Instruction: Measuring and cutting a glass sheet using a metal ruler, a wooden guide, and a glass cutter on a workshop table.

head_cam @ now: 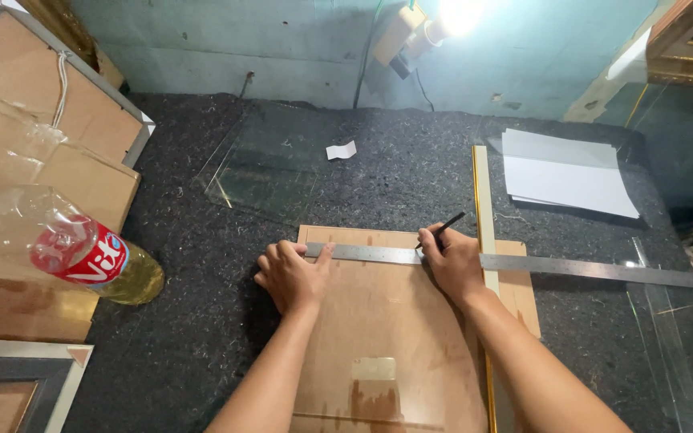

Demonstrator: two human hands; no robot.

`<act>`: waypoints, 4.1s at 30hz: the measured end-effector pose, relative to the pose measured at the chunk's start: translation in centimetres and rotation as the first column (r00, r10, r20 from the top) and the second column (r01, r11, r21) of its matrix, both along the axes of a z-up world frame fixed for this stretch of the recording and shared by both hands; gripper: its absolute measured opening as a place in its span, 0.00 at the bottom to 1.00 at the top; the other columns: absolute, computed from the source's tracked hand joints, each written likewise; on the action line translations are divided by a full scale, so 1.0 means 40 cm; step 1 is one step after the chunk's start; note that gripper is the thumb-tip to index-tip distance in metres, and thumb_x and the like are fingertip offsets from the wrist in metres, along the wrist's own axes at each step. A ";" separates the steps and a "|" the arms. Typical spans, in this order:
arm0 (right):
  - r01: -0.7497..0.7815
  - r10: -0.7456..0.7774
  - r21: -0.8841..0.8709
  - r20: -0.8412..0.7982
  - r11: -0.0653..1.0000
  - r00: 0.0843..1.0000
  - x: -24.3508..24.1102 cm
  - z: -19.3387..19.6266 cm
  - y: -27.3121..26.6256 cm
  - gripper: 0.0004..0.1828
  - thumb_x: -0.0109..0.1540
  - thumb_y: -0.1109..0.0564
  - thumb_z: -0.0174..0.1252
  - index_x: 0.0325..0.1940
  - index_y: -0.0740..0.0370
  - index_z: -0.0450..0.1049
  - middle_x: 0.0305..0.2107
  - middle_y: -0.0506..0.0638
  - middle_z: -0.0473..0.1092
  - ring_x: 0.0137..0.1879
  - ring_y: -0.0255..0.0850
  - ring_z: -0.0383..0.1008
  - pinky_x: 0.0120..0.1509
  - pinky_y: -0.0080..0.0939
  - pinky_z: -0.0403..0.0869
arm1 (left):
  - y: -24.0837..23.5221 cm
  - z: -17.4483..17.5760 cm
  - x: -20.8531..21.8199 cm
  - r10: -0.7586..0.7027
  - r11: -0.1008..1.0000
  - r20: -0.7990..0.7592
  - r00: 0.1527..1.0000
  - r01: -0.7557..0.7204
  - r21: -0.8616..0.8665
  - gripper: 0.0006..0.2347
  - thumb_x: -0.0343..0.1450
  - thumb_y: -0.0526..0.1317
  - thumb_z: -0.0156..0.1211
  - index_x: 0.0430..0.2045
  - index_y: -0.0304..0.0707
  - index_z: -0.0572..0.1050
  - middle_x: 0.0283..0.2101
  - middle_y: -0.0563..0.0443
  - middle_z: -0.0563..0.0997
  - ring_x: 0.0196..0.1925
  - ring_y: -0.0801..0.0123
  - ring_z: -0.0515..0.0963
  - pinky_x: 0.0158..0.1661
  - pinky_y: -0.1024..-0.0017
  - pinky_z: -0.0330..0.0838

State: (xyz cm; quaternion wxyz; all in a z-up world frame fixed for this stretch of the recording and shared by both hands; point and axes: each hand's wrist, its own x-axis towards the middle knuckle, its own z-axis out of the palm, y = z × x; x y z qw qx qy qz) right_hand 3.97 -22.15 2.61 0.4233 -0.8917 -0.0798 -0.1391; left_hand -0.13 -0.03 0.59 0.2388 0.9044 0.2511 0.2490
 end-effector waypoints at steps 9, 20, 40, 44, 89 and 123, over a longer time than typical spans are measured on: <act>0.185 -0.181 -0.171 0.034 0.968 0.983 -0.032 0.049 -0.237 0.09 0.61 0.49 0.47 0.34 0.48 0.72 0.27 0.45 0.73 0.41 0.45 0.72 0.48 0.43 0.68 | 0.001 0.004 -0.003 -0.015 1.000 0.004 1.000 0.015 -0.027 0.20 0.51 0.55 0.64 0.22 0.45 0.65 0.29 0.49 0.68 0.37 0.51 0.68 0.36 0.54 0.62; -0.041 0.002 -0.461 -0.085 0.886 0.996 -0.085 0.084 -0.388 0.14 0.50 0.47 0.58 0.40 0.44 0.75 0.21 0.46 0.69 0.37 0.41 0.71 0.46 0.40 0.71 | -0.081 0.097 -0.053 -0.220 0.973 0.270 0.937 0.192 0.127 0.18 0.61 0.58 0.49 0.33 0.47 0.63 0.42 0.51 0.65 0.46 0.57 0.64 0.43 0.57 0.55; -0.269 0.210 -0.350 -0.197 0.897 0.958 -0.722 0.258 -0.089 0.18 0.42 0.48 0.68 0.36 0.40 0.77 0.24 0.37 0.72 0.29 0.34 0.74 0.31 0.34 0.68 | -0.043 0.238 -0.609 -0.856 0.502 -0.086 0.510 0.859 0.101 0.14 0.59 0.55 0.58 0.31 0.51 0.73 0.29 0.56 0.75 0.33 0.58 0.71 0.29 0.60 0.58; -0.361 0.268 -0.284 -0.319 0.888 0.909 -0.772 0.177 -0.022 0.16 0.46 0.46 0.66 0.38 0.40 0.76 0.22 0.39 0.69 0.26 0.38 0.72 0.29 0.36 0.67 | 0.027 0.159 -0.676 -0.857 0.508 -0.156 0.492 0.857 -0.087 0.11 0.58 0.47 0.64 0.29 0.51 0.72 0.30 0.58 0.70 0.35 0.63 0.68 0.32 0.64 0.57; 0.330 -0.178 0.181 -0.562 0.927 0.807 -0.570 0.064 0.112 0.15 0.51 0.55 0.52 0.42 0.55 0.71 0.44 0.54 0.70 0.52 0.45 0.69 0.56 0.43 0.64 | 0.154 0.062 -0.436 -0.433 0.867 -0.446 0.783 0.226 -0.444 0.26 0.60 0.61 0.51 0.49 0.50 0.66 0.53 0.57 0.66 0.56 0.62 0.63 0.53 0.63 0.58; 0.024 -0.121 -0.428 -0.201 0.904 0.972 -0.569 0.046 0.160 0.15 0.57 0.44 0.43 0.47 0.41 0.65 0.55 0.40 0.58 0.58 0.42 0.57 0.48 0.56 0.57 | 0.033 0.067 -0.487 -0.772 0.581 -0.214 0.598 0.801 0.143 0.19 0.65 0.50 0.46 0.51 0.52 0.63 0.59 0.48 0.58 0.61 0.48 0.51 0.54 0.45 0.42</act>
